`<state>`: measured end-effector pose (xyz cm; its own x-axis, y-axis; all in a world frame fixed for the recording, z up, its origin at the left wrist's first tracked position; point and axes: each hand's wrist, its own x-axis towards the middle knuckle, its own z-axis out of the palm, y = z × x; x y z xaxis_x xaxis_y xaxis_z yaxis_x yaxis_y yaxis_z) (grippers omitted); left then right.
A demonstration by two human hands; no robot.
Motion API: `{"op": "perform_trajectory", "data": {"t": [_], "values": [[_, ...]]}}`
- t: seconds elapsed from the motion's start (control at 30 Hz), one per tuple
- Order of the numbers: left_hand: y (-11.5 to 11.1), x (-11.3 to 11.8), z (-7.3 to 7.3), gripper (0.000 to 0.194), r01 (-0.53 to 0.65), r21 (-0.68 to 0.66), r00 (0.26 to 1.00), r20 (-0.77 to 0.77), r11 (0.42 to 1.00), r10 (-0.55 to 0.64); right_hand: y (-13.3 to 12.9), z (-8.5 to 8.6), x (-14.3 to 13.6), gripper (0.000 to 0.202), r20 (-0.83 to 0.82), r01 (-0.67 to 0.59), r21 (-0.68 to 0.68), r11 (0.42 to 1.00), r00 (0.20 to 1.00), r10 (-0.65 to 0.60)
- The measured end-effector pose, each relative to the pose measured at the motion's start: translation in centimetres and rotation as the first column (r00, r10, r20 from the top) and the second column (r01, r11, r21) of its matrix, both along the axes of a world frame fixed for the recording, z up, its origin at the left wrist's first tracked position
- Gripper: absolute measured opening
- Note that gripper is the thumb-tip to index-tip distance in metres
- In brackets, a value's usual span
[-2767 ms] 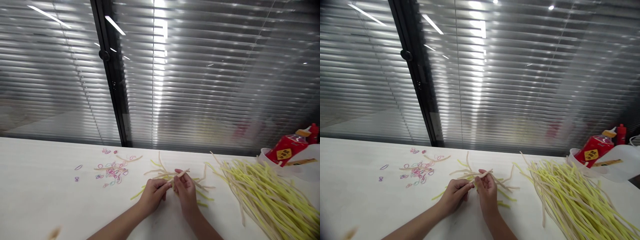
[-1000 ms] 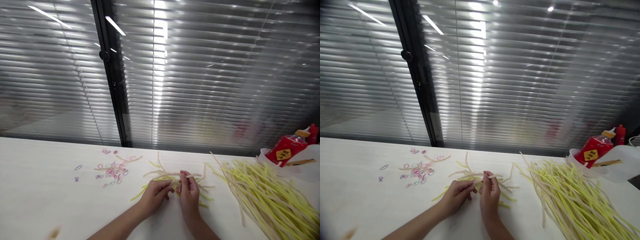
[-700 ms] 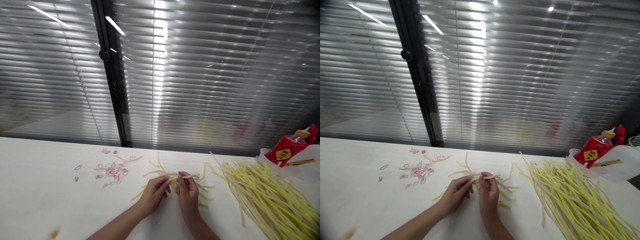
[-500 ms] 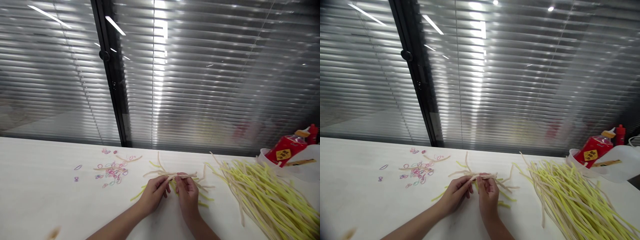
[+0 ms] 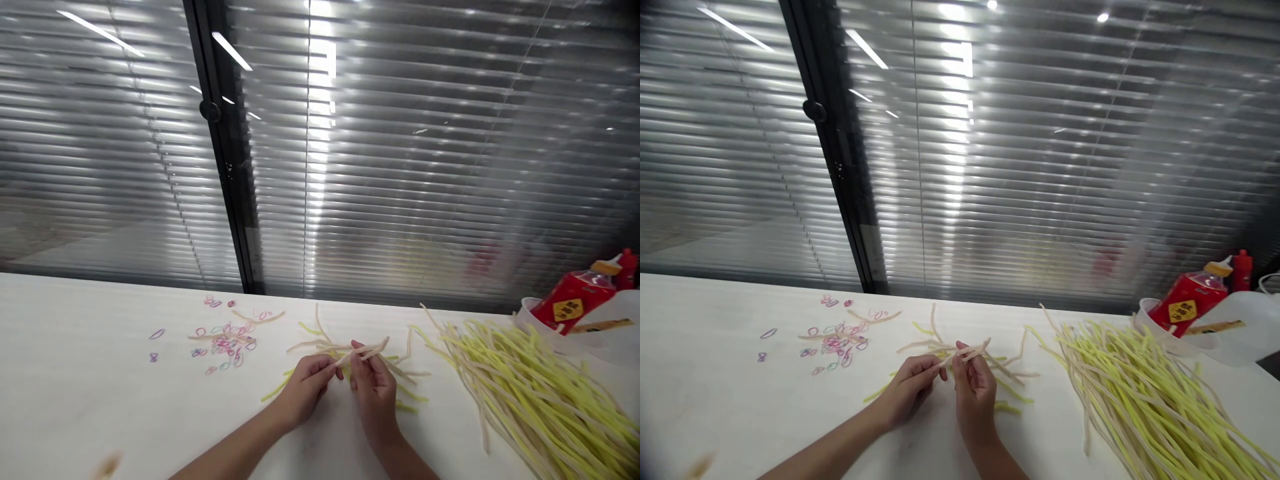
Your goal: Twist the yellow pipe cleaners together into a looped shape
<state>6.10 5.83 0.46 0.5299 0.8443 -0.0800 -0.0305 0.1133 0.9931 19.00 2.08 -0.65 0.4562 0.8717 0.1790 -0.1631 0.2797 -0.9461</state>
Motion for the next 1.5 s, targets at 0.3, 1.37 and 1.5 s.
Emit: {"op": "perform_trajectory", "data": {"t": [0.3,1.37,1.5], "values": [[0.5,0.2,0.2,0.027,-0.13,-0.108,0.978,0.147,0.986,0.145,0.1,-0.4,0.0,0.027,-0.007,0.004,0.056,0.998,1.0,-0.004],[0.4,0.7,-0.6,0.036,-0.283,0.061,0.956,0.098,0.957,0.277,0.9,-0.7,0.3,0.04,-0.142,0.092,-0.04,0.995,0.985,-0.096],[0.3,0.6,-0.3,0.035,-0.289,0.037,0.952,0.113,0.957,0.283,0.7,-1.1,0.1,0.043,-0.06,0.005,-0.036,0.999,0.998,-0.008]]}}
